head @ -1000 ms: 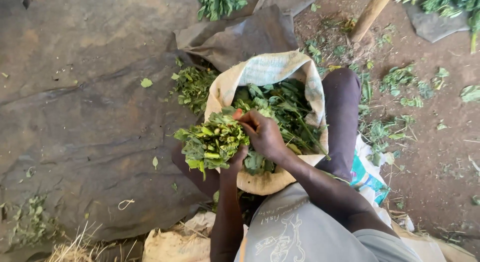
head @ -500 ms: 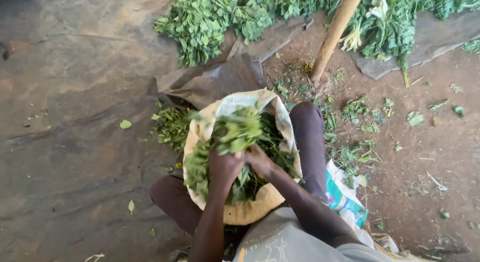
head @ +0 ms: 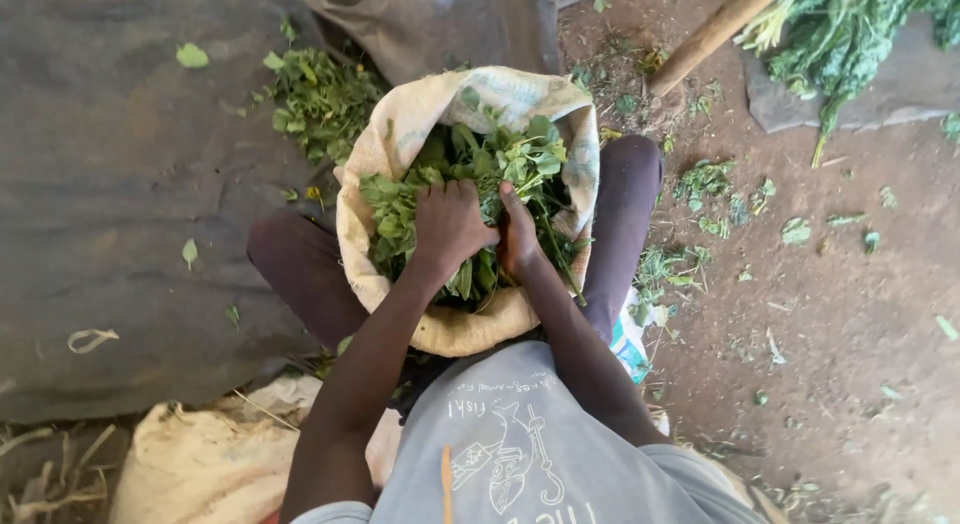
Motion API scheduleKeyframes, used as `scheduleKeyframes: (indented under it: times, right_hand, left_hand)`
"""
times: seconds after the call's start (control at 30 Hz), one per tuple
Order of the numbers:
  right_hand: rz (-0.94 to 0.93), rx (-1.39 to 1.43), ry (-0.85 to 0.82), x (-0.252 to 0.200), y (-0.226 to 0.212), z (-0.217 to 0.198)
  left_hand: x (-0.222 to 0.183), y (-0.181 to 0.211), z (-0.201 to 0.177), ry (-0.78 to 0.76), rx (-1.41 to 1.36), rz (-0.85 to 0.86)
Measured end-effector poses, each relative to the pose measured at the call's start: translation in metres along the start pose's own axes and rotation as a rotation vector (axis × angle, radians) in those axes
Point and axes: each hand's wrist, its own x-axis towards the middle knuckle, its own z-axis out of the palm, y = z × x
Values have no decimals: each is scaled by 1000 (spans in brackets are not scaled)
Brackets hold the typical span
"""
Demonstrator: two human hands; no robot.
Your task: Sorting green leafy vegetables by hand and placing them into a large white sack while sitting on the ground.
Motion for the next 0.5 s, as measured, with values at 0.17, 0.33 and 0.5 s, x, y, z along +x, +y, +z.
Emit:
scheduleKeyframes:
  times: [0.17, 0.33, 0.5]
  right_hand:
    - [33, -594, -133, -25, -29, -9]
    - [-152, -1186, -38, -109, -69, -16]
    - [-674, -1117, -47, -150, -87, -1]
  left_hand:
    - [10, -10, -5, -98, -71, -69]
    - [16, -18, 17, -69, -40, -118]
    - [10, 10, 17, 10, 64, -138]
